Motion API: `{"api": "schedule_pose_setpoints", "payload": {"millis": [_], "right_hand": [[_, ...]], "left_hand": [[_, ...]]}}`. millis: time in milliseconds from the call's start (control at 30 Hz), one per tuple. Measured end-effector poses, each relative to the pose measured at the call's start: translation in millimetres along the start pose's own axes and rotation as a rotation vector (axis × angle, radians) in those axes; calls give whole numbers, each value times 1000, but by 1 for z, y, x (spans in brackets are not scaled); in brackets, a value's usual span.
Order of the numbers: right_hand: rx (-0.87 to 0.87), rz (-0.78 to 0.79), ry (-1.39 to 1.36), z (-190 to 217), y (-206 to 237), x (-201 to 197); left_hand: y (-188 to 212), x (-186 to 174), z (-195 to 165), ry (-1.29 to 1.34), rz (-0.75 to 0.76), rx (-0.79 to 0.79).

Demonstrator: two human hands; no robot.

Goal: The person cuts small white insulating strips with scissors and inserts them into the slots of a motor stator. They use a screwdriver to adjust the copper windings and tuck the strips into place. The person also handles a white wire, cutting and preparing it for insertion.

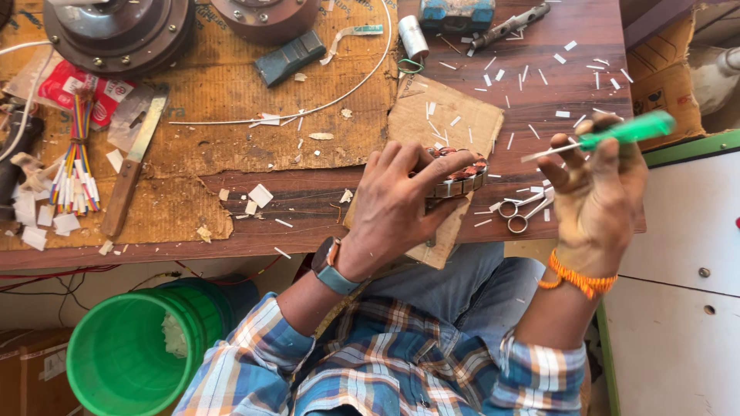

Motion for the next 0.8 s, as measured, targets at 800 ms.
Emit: {"api": "schedule_pose_setpoints", "payload": {"millis": [800], "right_hand": [[-249,-10,266,-8,53,68]], "left_hand": [[-1,2,-7,56,-84,17]]}}
Point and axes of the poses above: each hand's wrist, its own y-axis away from the middle knuckle, its own x-axis out of the palm, z = x × y, the point moved 5 cm from there along -y, towards the middle knuckle, and after that the axes turned 3 degrees about -y, right-handed, at the moved point
